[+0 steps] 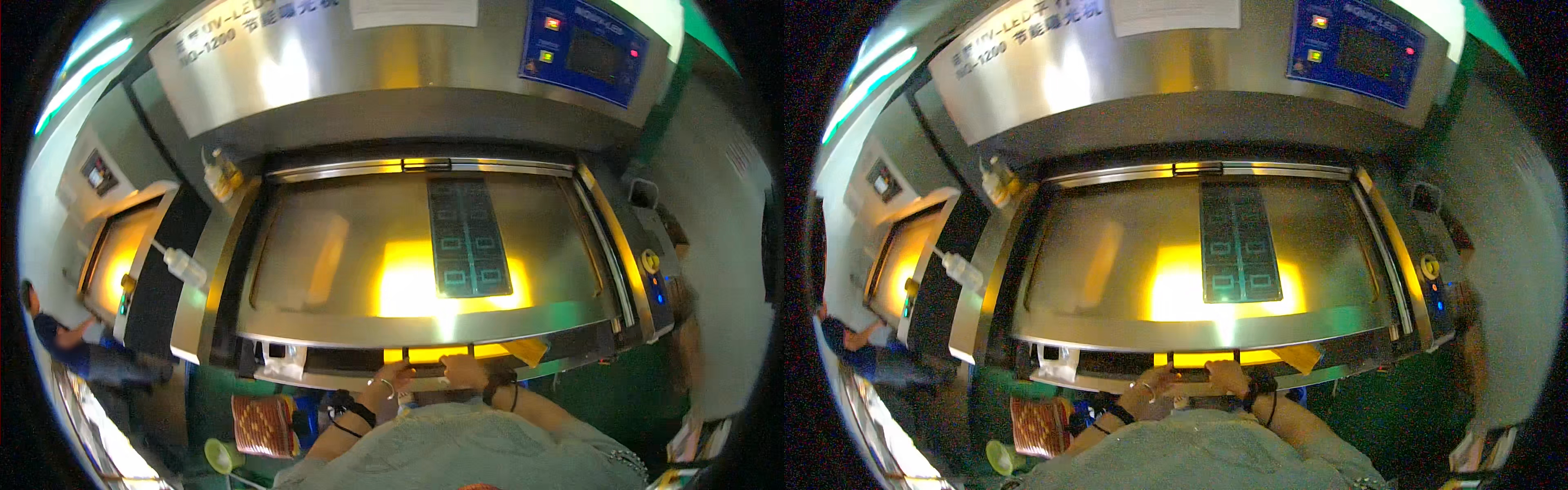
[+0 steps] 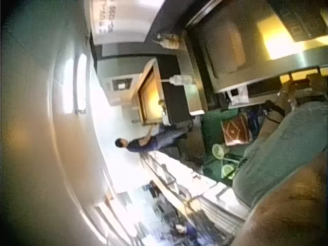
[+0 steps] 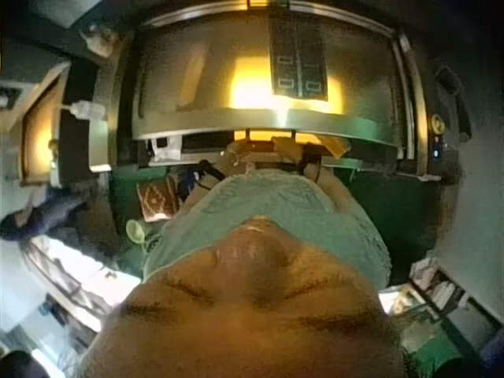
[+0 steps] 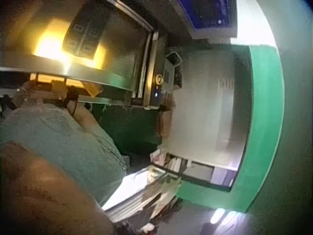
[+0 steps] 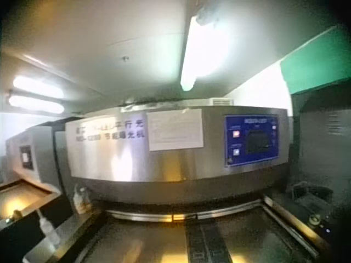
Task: The worker operates an industrial UV-LED exposure machine by loading screens, using a squeegee to flatten them, and cycling the lid and exposure controls.
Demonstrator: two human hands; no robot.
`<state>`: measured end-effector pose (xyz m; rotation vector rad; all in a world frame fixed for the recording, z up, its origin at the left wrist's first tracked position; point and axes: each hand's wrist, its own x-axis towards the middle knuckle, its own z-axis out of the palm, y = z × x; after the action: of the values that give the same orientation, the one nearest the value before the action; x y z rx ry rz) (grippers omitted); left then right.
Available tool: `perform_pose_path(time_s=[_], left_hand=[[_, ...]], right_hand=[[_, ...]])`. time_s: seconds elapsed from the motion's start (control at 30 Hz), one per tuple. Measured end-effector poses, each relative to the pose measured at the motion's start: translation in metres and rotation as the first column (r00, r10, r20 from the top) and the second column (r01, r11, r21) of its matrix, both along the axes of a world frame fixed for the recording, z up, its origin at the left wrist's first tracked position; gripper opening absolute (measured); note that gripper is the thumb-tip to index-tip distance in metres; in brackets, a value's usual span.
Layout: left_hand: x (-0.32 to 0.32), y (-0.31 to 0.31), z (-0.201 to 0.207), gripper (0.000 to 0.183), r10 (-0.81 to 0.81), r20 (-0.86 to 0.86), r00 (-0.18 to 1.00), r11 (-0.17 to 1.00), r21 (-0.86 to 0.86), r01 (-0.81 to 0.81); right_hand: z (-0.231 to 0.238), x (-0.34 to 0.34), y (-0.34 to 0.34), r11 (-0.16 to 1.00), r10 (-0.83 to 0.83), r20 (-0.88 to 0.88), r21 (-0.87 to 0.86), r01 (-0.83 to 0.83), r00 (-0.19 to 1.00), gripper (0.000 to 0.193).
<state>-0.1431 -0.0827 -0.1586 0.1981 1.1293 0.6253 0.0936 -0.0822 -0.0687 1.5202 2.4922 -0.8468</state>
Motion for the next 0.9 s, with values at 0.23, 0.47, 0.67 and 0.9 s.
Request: perform_pose_path(time_s=[0.23, 0.47, 0.67, 0.9], left_hand=[[0.017, -0.013, -0.010, 0.026, 0.095, 0.159, 0.983, 0.995, -0.018, -0.093], [0.001, -0.038, 0.056, 0.033, -0.187, 0.184, 0.965, 0.982, 0.045, 0.182], [-0.007, -0.045, 0.152, 0.035, -0.174, 0.254, 0.951, 0.972, 0.200, 0.124], [-0.004, -0.025, 0.268, 0.064, -0.153, 0.116, 0.981, 0.682, 0.731, 0.021]], right_hand=[[-0.003, 0.003, -0.029, 0.985, -0.006, -0.003, -0.172, 0.006, 1.000, 0.024], [0.101, 0.003, -0.046, 0.965, 0.195, -0.542, 0.255, -0.061, 0.817, 0.031], [0.123, 0.030, -0.040, 0.964, 0.266, -0.203, 0.031, -0.265, 0.943, 0.034], [0.257, 0.066, -0.018, 0.924, 0.343, -0.314, 0.284, -0.257, 0.885, 0.030]])
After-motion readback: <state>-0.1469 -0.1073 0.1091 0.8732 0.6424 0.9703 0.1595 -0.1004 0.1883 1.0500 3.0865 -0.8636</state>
